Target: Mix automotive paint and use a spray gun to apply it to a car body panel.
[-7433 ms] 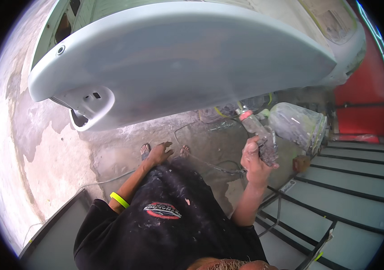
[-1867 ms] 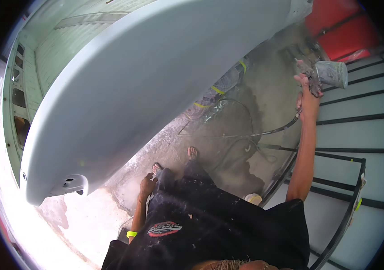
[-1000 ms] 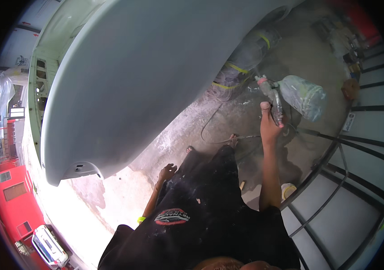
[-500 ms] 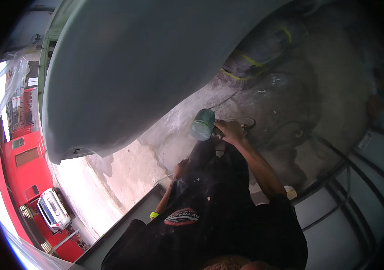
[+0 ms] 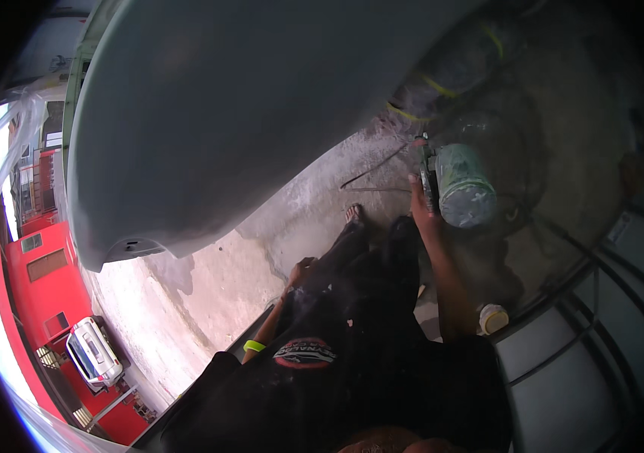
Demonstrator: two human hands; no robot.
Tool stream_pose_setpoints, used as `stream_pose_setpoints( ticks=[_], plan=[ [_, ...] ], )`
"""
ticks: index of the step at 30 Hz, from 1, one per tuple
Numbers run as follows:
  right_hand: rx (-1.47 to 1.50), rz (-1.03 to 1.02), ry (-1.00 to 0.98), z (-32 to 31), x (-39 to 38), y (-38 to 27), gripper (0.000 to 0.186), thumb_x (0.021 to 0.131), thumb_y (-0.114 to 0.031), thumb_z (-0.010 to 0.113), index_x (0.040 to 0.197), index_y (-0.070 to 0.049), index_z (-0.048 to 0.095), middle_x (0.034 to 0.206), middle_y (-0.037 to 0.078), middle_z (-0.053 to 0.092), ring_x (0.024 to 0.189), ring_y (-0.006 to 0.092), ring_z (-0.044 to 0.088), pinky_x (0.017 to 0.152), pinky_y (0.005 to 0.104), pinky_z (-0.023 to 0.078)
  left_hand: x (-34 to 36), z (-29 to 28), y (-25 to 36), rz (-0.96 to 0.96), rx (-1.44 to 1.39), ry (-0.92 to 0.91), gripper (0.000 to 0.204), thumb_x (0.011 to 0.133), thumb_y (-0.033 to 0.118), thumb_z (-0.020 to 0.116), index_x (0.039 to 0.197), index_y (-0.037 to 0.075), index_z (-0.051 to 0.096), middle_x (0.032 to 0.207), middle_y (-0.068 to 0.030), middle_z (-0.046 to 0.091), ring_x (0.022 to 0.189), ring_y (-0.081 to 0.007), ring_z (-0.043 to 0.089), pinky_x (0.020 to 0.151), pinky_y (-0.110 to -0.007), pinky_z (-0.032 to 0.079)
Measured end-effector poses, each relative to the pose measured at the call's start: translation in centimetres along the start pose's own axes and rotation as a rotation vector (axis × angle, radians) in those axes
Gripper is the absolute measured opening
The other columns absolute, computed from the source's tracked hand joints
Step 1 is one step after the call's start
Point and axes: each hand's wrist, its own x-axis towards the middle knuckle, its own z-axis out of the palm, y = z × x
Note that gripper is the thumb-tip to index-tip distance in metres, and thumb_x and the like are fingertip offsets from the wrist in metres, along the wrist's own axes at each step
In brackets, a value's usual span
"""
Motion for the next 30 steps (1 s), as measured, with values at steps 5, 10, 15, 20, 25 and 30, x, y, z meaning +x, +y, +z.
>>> stream_pose_setpoints(
  ticks=[5,10,15,20,25,30],
  plan=[
    [0.214,-0.057,-0.161,1.3,-6.0,-7.7,0.021,0.075,-0.027,0.083,0.074,-0.010,0.069,0.073,0.010,0.071,0.068,0.0345,0.071,0.064,0.0436,0.057,1.8,-3.3,-2.8,0.115,0.077,-0.020,0.047,0.101,0.044,0.058,0.125,0.005,0.071,0.116,-0.0188,0.075,0.113,-0.0327,0.071,0.097,-0.041,0.053],
    [0.554,-0.040,-0.691,2.2,-12.1,-11.0,0.031,0.074,-0.037,0.081,0.091,-0.014,0.070,0.077,0.011,0.070,0.075,0.0365,0.069,0.079,0.0490,0.054,4.4,-4.4,-5.0,0.146,0.125,-0.071,0.045,0.101,0.043,0.059,0.125,0.007,0.071,0.119,-0.0184,0.074,0.115,-0.0311,0.070,0.098,-0.041,0.052],
    [0.525,-0.001,-0.552,-1.0,-8.6,-12.1,0.037,0.079,-0.040,0.083,0.100,-0.012,0.072,0.090,0.013,0.073,0.088,0.0342,0.072,0.084,0.0437,0.056,11.3,-3.0,-11.0,0.489,0.332,-0.191,0.046,0.101,0.042,0.061,0.125,0.004,0.071,0.120,-0.0184,0.073,0.115,-0.0312,0.070,0.098,-0.041,0.053],
    [0.631,0.188,-0.207,-5.5,1.4,-6.4,0.033,0.085,-0.028,0.087,0.103,-0.004,0.072,0.093,0.008,0.074,0.083,0.0243,0.071,0.077,0.0379,0.055,9.9,-2.5,-4.0,0.213,0.159,-0.188,0.058,0.097,0.051,0.063,0.132,0.005,0.067,0.123,-0.0196,0.072,0.117,-0.0323,0.069,0.100,-0.042,0.053],
    [0.494,0.090,0.040,-13.8,12.2,-3.6,0.034,0.092,-0.029,0.081,0.086,0.000,0.064,0.074,0.000,0.059,0.070,0.0125,0.053,0.066,0.0334,0.048,9.0,-0.1,0.7,0.254,0.212,-0.047,0.060,0.094,0.052,0.065,0.134,0.006,0.066,0.125,-0.0191,0.072,0.117,-0.0344,0.069,0.099,-0.042,0.054],
    [0.612,0.302,0.126,-16.4,15.1,-1.6,0.036,0.093,-0.033,0.080,0.096,0.000,0.067,0.081,0.003,0.065,0.075,0.0111,0.059,0.068,0.0332,0.052,8.1,2.6,9.5,0.328,0.106,0.003,0.056,0.096,0.047,0.065,0.134,0.006,0.066,0.125,-0.0190,0.072,0.119,-0.0343,0.068,0.099,-0.043,0.054]
  ],
)
